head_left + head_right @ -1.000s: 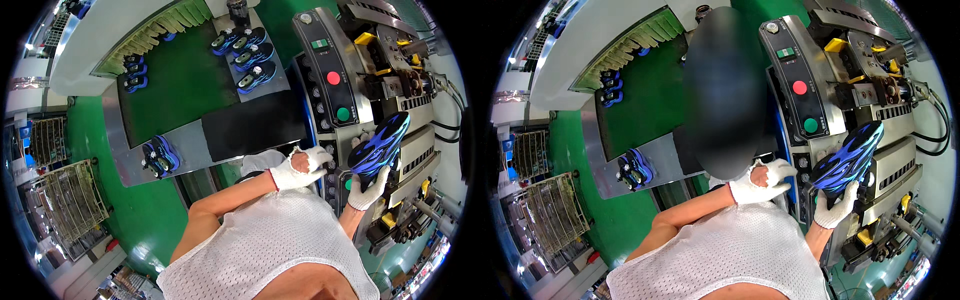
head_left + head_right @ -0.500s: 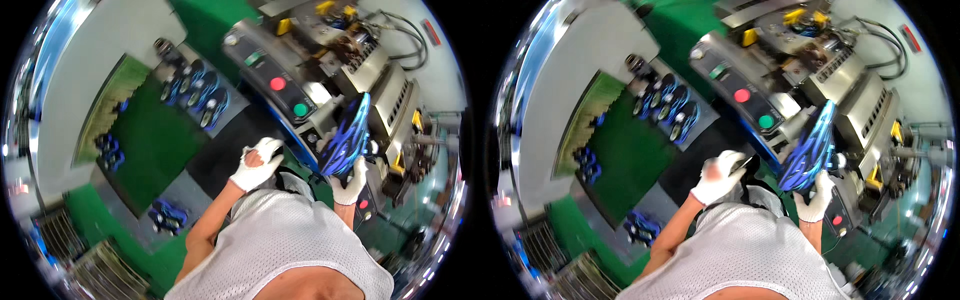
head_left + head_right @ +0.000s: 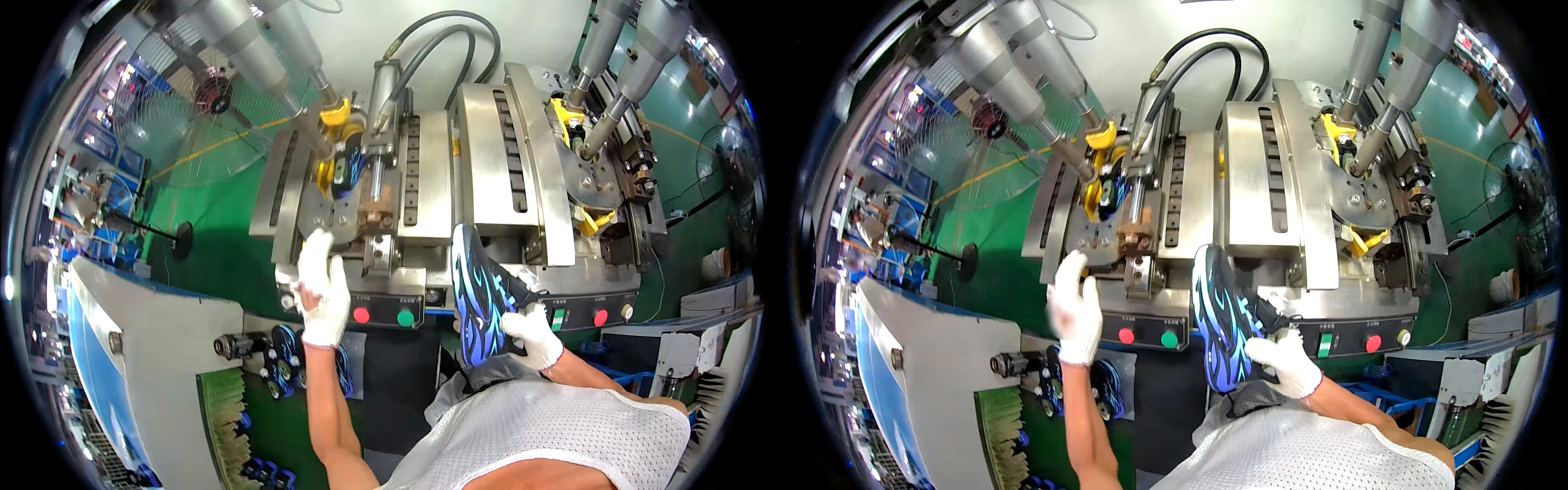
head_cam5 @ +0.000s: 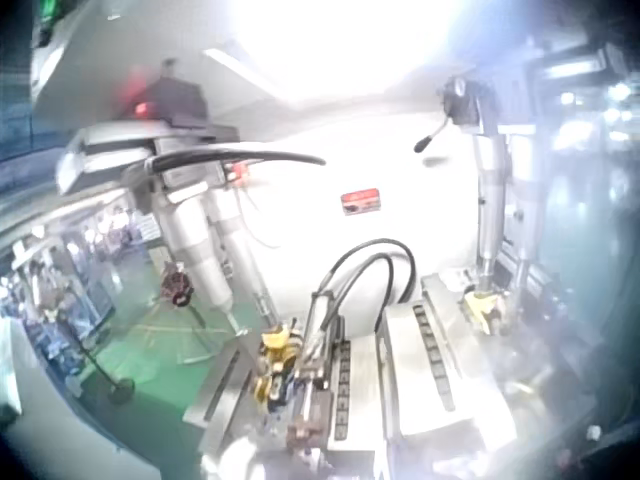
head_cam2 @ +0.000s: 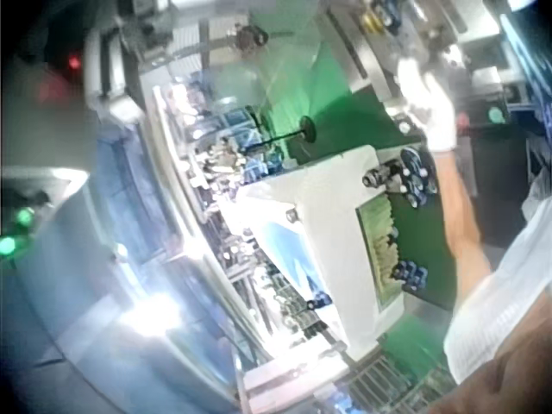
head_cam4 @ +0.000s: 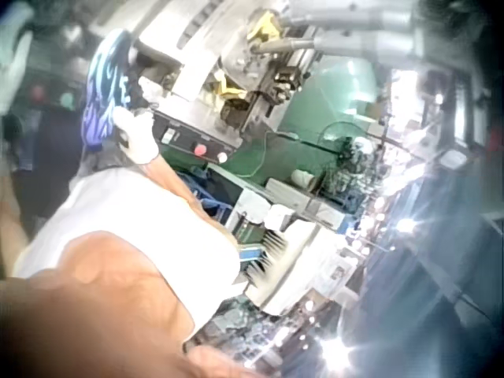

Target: The person picks up shoe uppers with attached soles from a conveyor belt, positions them individually into the molds of a pressing machine, and returns them to the belt after the bonding cycle.

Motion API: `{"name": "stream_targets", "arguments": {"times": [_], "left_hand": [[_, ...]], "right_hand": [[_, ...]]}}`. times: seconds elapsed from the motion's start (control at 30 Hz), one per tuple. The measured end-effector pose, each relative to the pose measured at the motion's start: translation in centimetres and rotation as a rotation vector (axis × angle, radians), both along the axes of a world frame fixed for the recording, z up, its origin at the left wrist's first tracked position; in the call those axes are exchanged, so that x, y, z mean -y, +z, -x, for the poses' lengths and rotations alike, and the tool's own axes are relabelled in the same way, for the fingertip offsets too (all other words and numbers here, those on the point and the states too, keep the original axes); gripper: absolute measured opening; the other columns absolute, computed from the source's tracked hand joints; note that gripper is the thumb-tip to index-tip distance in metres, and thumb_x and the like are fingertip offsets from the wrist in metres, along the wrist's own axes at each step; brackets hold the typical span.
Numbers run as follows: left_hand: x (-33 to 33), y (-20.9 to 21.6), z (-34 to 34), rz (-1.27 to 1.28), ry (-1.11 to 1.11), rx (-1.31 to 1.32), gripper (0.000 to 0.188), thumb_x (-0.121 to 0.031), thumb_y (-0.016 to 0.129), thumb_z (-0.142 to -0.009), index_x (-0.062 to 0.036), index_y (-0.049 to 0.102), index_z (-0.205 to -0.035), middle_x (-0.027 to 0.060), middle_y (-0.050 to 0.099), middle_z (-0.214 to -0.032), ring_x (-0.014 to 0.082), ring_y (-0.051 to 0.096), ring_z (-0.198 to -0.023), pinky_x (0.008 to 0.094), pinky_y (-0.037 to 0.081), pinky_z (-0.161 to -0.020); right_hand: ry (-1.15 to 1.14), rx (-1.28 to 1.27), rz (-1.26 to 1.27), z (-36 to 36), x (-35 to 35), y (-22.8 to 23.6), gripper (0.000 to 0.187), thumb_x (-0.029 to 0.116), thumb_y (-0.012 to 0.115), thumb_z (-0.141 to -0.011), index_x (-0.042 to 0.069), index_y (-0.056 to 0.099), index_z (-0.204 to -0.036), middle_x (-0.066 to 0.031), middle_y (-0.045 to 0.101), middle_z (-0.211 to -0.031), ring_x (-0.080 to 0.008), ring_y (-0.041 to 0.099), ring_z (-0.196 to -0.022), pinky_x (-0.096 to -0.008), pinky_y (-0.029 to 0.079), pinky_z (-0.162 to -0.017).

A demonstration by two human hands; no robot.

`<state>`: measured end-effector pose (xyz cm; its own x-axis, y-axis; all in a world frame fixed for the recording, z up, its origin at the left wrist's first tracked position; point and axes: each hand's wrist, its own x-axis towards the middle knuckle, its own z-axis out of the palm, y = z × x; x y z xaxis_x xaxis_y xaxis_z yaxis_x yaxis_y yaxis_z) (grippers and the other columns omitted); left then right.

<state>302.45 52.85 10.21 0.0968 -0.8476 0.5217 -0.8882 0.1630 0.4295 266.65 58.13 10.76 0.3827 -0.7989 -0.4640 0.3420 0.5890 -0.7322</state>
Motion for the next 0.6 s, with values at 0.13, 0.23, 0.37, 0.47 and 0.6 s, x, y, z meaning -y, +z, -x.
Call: {"name": "stream_targets", "arguments": {"times": [0.13, 0.23, 0.37, 0.47, 0.6], "left_hand": [[12.6, -3.4, -3.4, -0.159, -0.072, 0.011, 0.045, -0.014, 0.059, -0.100, -0.0036, 0.054, -0.143, 0.0183, 0.055, -0.146, 0.0365, 0.056, -0.132, 0.0406, 0.043, -0.112], [20.1, -7.2, -5.4, -0.220, -0.060, -0.030, 0.055, -0.014, 0.066, -0.094, -0.0054, 0.051, -0.146, 0.0223, 0.053, -0.144, 0.0396, 0.053, -0.131, 0.0433, 0.041, -0.113], [26.7, -10.7, -4.8, -0.339, 0.104, 0.037, 0.075, -0.011, 0.072, -0.087, -0.0160, 0.042, -0.156, 0.0261, 0.058, -0.134, 0.0432, 0.060, -0.120, 0.0487, 0.049, -0.103], [29.3, -9.8, -4.0, -0.469, 0.236, 0.132, 0.080, -0.013, 0.075, -0.085, -0.0199, 0.041, -0.157, 0.0250, 0.062, -0.134, 0.0429, 0.064, -0.118, 0.0507, 0.051, -0.099], [27.6, -5.8, -7.6, -0.367, 0.179, -0.085, 0.075, -0.026, 0.079, -0.086, -0.0089, 0.045, -0.151, 0.0250, 0.061, -0.141, 0.0413, 0.060, -0.129, 0.0472, 0.047, -0.107]], "right_hand": [[-0.002, 0.089, 0.056, 1.4, 1.4, 0.0, 0.064, 0.006, 0.074, -0.089, 0.003, 0.050, -0.148, -0.0087, 0.067, -0.128, -0.0158, 0.064, -0.111, -0.0331, 0.054, -0.094], [0.110, -0.103, 0.183, 2.6, 2.6, 1.2, 0.080, 0.011, 0.074, -0.084, -0.001, 0.040, -0.155, -0.0099, 0.062, -0.139, -0.0187, 0.062, -0.121, -0.0375, 0.051, -0.104], [0.023, -0.056, 0.250, 4.1, 1.8, 0.9, 0.075, 0.011, 0.077, -0.085, -0.004, 0.044, -0.150, -0.0134, 0.061, -0.139, -0.0200, 0.058, -0.125, -0.0389, 0.045, -0.110], [-0.047, -0.019, 0.127, 3.6, 2.2, 1.5, 0.082, 0.010, 0.076, -0.083, -0.003, 0.038, -0.154, -0.0119, 0.058, -0.141, -0.0193, 0.058, -0.124, -0.0385, 0.047, -0.109], [0.002, -0.048, 0.047, 2.2, 3.2, 2.3, 0.076, 0.009, 0.072, -0.084, -0.001, 0.041, -0.154, -0.0101, 0.062, -0.137, -0.0189, 0.060, -0.119, -0.0367, 0.049, -0.105]]}}
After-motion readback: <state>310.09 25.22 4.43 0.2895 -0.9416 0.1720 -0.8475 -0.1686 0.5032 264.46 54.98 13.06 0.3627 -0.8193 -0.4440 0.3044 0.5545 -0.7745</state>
